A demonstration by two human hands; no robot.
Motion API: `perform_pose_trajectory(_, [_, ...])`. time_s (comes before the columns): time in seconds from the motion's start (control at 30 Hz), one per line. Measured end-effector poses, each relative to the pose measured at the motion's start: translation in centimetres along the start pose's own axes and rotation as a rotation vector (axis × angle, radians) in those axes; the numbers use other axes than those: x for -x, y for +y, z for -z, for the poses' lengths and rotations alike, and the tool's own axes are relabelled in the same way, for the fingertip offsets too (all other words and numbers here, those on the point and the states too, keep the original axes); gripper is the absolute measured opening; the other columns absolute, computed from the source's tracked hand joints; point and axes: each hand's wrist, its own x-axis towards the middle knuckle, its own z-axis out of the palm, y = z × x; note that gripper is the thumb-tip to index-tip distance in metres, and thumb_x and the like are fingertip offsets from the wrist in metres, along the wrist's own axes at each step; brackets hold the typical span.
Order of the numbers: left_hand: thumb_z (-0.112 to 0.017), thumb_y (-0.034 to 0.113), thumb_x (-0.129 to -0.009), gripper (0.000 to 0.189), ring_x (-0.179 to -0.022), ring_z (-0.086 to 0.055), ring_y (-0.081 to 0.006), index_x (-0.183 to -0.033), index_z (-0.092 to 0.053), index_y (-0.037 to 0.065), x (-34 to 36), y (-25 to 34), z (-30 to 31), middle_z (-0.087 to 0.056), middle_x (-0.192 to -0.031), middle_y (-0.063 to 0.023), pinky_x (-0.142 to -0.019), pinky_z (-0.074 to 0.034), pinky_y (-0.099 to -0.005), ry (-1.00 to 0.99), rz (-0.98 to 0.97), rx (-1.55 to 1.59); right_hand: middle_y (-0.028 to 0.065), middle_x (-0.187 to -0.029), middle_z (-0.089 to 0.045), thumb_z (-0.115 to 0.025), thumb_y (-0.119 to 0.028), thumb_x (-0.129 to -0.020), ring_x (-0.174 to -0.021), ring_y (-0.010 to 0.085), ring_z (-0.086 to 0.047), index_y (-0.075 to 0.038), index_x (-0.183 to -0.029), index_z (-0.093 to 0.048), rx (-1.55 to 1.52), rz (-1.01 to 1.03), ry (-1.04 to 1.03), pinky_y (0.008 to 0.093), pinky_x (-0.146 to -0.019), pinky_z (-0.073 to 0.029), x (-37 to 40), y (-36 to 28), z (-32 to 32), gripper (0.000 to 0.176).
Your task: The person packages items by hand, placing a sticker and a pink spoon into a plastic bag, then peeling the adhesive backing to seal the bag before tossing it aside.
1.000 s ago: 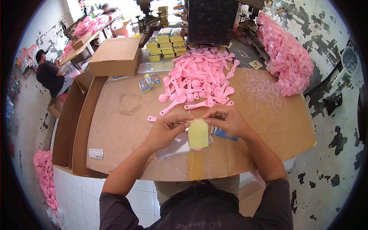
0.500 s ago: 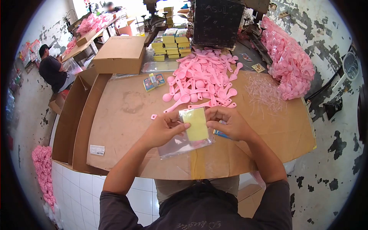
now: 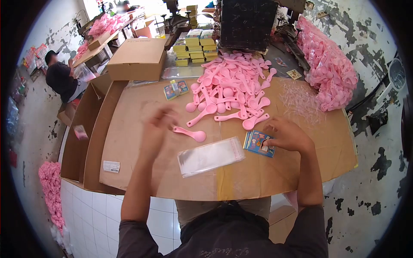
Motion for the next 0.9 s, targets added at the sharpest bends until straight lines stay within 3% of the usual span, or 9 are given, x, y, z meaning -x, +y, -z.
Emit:
perform_pose_trajectory(0.07, [-0.076,0.022,-0.092,0.03,-0.084,-0.064,-0.0116,-0.117,-0.073,0.006,1.3,0.9,-3.7,-0.07,-0.097,-0.0018,-0.075,-0.052,-0.0292,-0.33,-0.129,-0.401,0.0103,-0.093,-0.068,-0.086,-0.013,-0.077,-0.092,0.0234,-0.066,-0.003,-0.103,-0.071,-0.044,-0.034,-0.066,0.0367,-0.081,-0.053,-0.3,0.3,-0.2,0.032])
perform_pose_trajectory(0.2, [-0.082,0.023,-0.084,0.029,-0.094,-0.066,-0.0236,-0.107,-0.073,0.005,2.2,-0.3,-7.4,-0.066,-0.094,-0.0073,-0.081,-0.052,-0.0367,-0.471,-0.386,-0.806,0.0104,-0.088,-0.069,-0.084,-0.008,-0.077,-0.083,0.0211,-0.066,-0.001,-0.099,-0.07,-0.19,-0.134,-0.139,0.036,-0.075,-0.053,-1.0,0.9,-0.3,0.027])
perform_pose_trajectory(0.23, [-0.082,0.026,-0.083,0.029,-0.095,-0.064,-0.0296,-0.101,-0.072,0.005,2.0,-0.8,-7.7,-0.063,-0.092,-0.0088,-0.083,-0.052,-0.0416,-0.457,-0.449,-0.796,0.0111,-0.089,-0.07,-0.083,-0.008,-0.077,-0.081,0.0227,-0.067,-0.001,-0.1,-0.07,-0.218,-0.137,-0.147,0.037,-0.074,-0.053,-1.1,0.9,-0.1,0.027])
perform_pose_trajectory(0.47, [-0.079,0.012,-0.086,0.018,-0.081,-0.066,-0.0147,-0.1,-0.071,0.004,1.4,-0.8,-8.4,-0.071,-0.095,-0.0056,-0.072,-0.052,-0.0308,-0.459,-0.045,-0.555,0.0106,-0.09,-0.071,-0.077,-0.004,-0.085,-0.079,0.0196,-0.067,0.001,-0.105,-0.07,-0.29,0.031,0.146,0.0363,-0.073,-0.053,-0.9,0.5,-0.4,0.022])
perform_pose_trajectory(0.57, [-0.076,0.009,-0.089,0.014,-0.078,-0.065,-0.0108,-0.1,-0.071,0.003,1.5,-1.1,-8.0,-0.074,-0.098,-0.0051,-0.07,-0.052,-0.0291,-0.438,0.045,-0.496,0.0084,-0.092,-0.071,-0.075,-0.006,-0.088,-0.082,0.0177,-0.066,-0.001,-0.108,-0.071,-0.823,-0.045,0.035,0.0338,-0.076,-0.053,-1.3,-2.2,-1.5,0.022])
perform_pose_trajectory(0.63, [-0.073,0.009,-0.091,0.012,-0.074,-0.064,-0.0129,-0.101,-0.069,0.002,1.5,-0.6,-7.8,-0.074,-0.096,-0.0062,-0.07,-0.052,-0.0325,-0.435,0.11,-0.428,0.0098,-0.092,-0.07,-0.074,-0.007,-0.089,-0.081,0.0189,-0.067,-0.001,-0.115,-0.069,-0.593,0.072,-0.034,0.0356,-0.074,-0.054,-1.8,-3.4,-2.8,0.027])
perform_pose_trajectory(0.73, [-0.07,0.007,-0.094,0.011,-0.075,-0.067,-0.011,-0.101,-0.066,0.001,1.0,-2.1,-7.1,-0.074,-0.093,-0.0044,-0.07,-0.053,-0.0304,-0.313,-0.324,-0.336,0.0109,-0.096,-0.069,-0.074,-0.008,-0.089,-0.081,0.02,-0.067,-0.002,-0.118,-0.069,-0.245,0.249,0.008,0.0359,-0.073,-0.053,-2.3,-2.5,-5.1,0.03])
perform_pose_trajectory(0.83, [-0.062,0.0,-0.096,0.011,-0.085,-0.071,-0.0154,-0.107,-0.062,0.001,0.4,-2.0,-6.2,-0.075,-0.101,-0.0111,-0.078,-0.058,-0.0297,-0.336,0.117,0.178,0.0092,-0.1,-0.068,-0.074,-0.004,-0.088,-0.086,0.0175,-0.067,0.0,-0.113,-0.07,-0.175,0.248,0.046,0.0361,-0.077,-0.054,-2.3,-2.7,-5.1,0.026])
perform_pose_trajectory(0.9, [-0.063,0.001,-0.097,0.019,-0.087,-0.072,-0.0167,-0.116,-0.058,0.001,0.3,-0.8,-5.7,-0.075,-0.102,-0.0129,-0.08,-0.059,-0.0305,-0.379,0.185,0.242,0.0092,-0.104,-0.068,-0.074,-0.004,-0.088,-0.089,0.017,-0.068,0.0,-0.112,-0.07,-0.28,0.214,0.118,0.0349,-0.079,-0.054,-2.4,-2.9,-4.9,0.025])
